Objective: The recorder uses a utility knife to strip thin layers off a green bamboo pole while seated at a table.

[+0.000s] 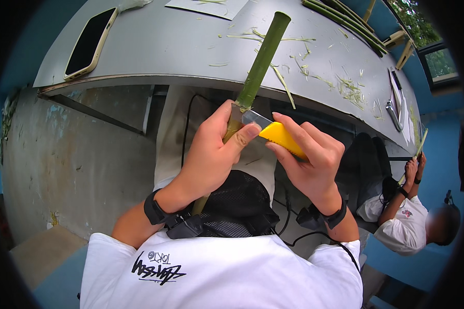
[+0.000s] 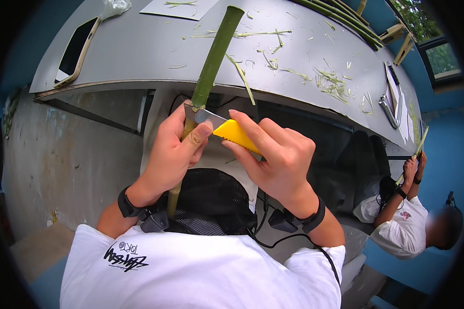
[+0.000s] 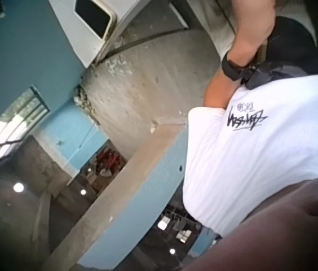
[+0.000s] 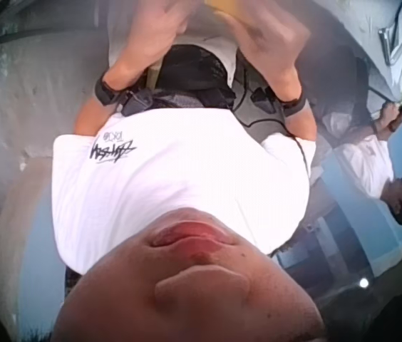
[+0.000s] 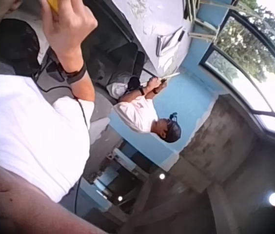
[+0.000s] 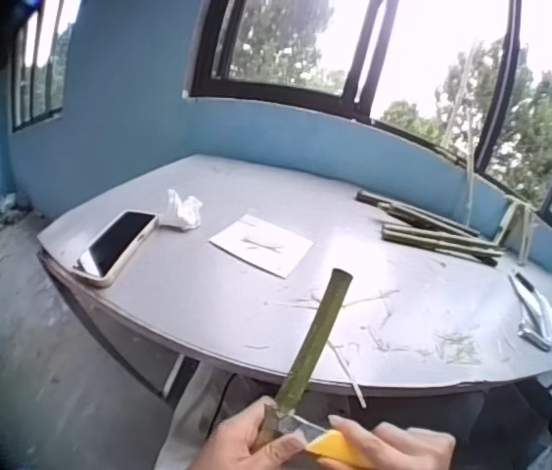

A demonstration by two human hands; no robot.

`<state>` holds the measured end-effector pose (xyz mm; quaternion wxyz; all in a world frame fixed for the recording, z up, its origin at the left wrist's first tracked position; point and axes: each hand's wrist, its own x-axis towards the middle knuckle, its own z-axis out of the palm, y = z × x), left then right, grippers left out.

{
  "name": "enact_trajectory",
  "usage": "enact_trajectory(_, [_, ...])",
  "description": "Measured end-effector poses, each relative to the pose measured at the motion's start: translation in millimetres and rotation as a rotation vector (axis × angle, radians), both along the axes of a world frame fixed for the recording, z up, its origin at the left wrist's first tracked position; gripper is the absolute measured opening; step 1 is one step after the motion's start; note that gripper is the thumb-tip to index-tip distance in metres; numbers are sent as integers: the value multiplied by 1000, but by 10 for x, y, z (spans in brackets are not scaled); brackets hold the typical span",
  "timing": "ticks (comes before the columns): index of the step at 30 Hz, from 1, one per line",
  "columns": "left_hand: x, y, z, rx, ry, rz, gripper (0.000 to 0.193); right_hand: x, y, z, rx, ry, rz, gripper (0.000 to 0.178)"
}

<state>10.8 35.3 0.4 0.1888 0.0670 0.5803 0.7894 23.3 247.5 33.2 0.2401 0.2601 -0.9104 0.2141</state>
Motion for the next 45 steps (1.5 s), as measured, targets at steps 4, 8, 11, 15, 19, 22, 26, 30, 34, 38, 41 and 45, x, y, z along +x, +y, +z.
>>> enact_trajectory(4, [-8, -27, -5, 52, -47, -15, 29, -30, -24, 117, 18, -85, -3, 44])
enact_trajectory(8, [-5, -14, 18, -27, 14, 36, 26, -58, -20, 164, 54, -103, -2, 39])
enact_trajectory(11, [7, -52, 27, -112, 87, 0, 26, -51, -22, 176, 72, -105, -10, 36])
enact_trajectory(15, [5, -3, -7, -46, 71, 53, 25, -51, -38, 164, 64, -116, 11, 35])
enact_trajectory(19, [-23, 8, -28, 36, 10, -14, 25, -65, 35, 216, 137, -162, 37, 35])
enact_trajectory(22, [-32, -21, -44, 120, -56, -76, 27, -96, 74, 234, 157, -170, 61, 34])
enact_trajectory(26, [-7, 3, -49, 59, -12, -41, 26, -128, 95, 237, 137, -186, 91, 34])
enact_trajectory(30, [2, -8, -48, 38, 16, -47, 26, -144, 106, 215, 95, -178, 108, 33])
enact_trajectory(34, [12, 8, -71, 8, 39, -13, 27, -128, 102, 216, 90, -217, 105, 33])
enact_trajectory(38, [31, 3, -68, -66, 67, 43, 28, -109, 55, 180, 92, -197, 91, 34])
enact_trajectory(41, [25, 18, -80, -119, 121, 79, 29, -95, 49, 173, 112, -199, 77, 35])
enact_trajectory(45, [25, 32, -77, -165, 160, 102, 29, -59, 40, 133, 135, -175, 55, 35])
